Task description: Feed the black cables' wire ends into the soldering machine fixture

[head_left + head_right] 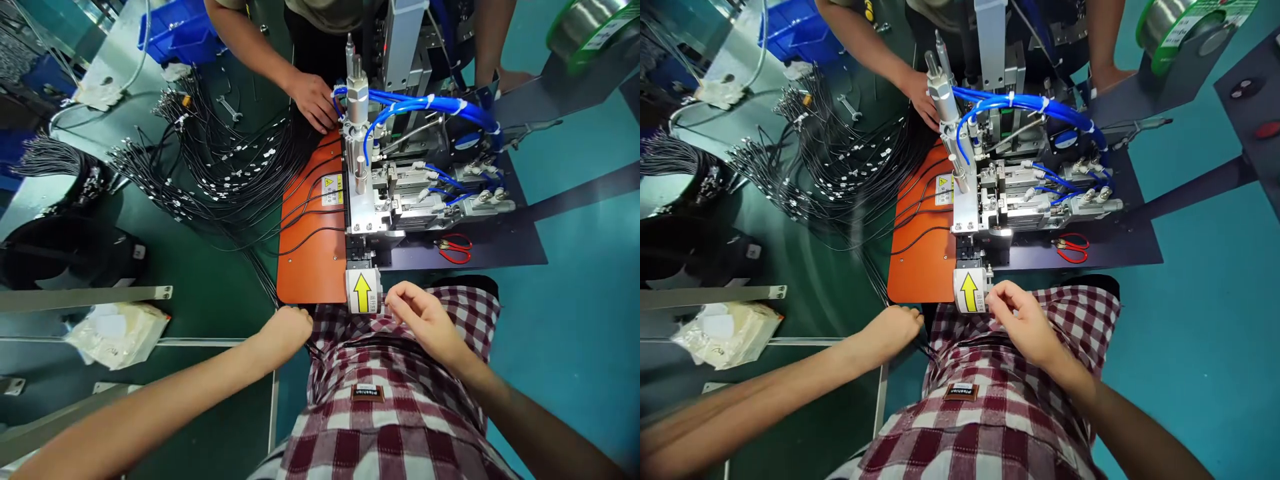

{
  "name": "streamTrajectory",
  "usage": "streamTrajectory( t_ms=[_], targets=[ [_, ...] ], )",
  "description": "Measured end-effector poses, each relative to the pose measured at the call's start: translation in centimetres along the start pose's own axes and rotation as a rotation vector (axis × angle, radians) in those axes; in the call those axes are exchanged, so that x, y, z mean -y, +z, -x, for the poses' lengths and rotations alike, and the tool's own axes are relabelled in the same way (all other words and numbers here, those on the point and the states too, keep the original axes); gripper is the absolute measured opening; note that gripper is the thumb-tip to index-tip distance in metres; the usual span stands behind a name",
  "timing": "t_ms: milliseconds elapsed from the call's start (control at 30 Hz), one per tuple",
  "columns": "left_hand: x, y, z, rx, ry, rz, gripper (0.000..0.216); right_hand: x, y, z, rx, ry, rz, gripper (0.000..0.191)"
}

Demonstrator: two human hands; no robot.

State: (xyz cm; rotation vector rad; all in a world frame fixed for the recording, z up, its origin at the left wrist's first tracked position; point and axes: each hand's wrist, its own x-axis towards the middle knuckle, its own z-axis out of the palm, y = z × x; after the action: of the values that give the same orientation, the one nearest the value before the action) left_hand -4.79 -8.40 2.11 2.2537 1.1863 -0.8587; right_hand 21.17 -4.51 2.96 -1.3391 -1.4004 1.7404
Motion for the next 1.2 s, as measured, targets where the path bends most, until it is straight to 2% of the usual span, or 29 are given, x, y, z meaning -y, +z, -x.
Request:
streamTrajectory(
  t_ms=[100,233,300,400,500,600,700,833,900,933,1067,1133,1200],
  targets=[
    [-1.0,-0.3,-1.4,0.048,-0.019,-0.023,0.02,0.0,0.9,0.4,0.098,-0.027,0.038,0.02],
    [0.1,-3.0,0.2,0.07,0.062,-0.007,0.022,0.2,1.0,1.2,0.163,-0.07,0.139,0.02],
    [1.2,-4.4,1.7,0.038,0.089,0.06,0.02,0.3,0.8,1.3,0.155,-0.079,0.163,0.019],
    [2.5,-5.3,3.5,-0.094,0.096,0.324,0.017,0.4,0.6,1.0,0.142,-0.092,0.168,0.019],
    [2.6,-4.3,4.0,-0.126,0.041,0.327,0.026,0.6,0.7,0.6,0.139,-0.096,0.166,0.017],
    [1.7,-2.2,2.9,-0.026,0.061,0.115,0.049,0.9,0.9,0.5,0.149,-0.103,0.177,0.017],
    [0.6,-0.9,1.6,0.05,0.022,-0.019,0.038,1.1,1.1,0.5,0.149,-0.107,0.19,0.017],
    [0.6,-1.6,1.1,0.034,0.017,-0.027,0.03,1.3,1.3,0.9,0.152,-0.105,0.194,0.02],
    [1.2,-2.1,1.7,-0.079,0.05,0.022,0.029,1.3,1.3,1.0,0.156,-0.102,0.197,0.02],
    [1.6,-2.3,2.2,-0.185,0.075,0.06,0.027,1.3,1.3,1.0,0.157,-0.103,0.2,0.02],
    [3.4,-2.2,5.1,-0.711,0.12,0.313,0.021,1.5,1.4,0.7,0.162,-0.129,0.207,0.018],
    [4.1,-2.2,7.0,-0.878,0.076,0.514,0.02,1.7,1.6,0.4,0.169,-0.146,0.204,0.018],
    [4.6,-2.5,8.7,-1.027,-0.046,0.604,0.021,1.9,1.9,0.2,0.172,-0.163,0.189,0.016]
  ],
)
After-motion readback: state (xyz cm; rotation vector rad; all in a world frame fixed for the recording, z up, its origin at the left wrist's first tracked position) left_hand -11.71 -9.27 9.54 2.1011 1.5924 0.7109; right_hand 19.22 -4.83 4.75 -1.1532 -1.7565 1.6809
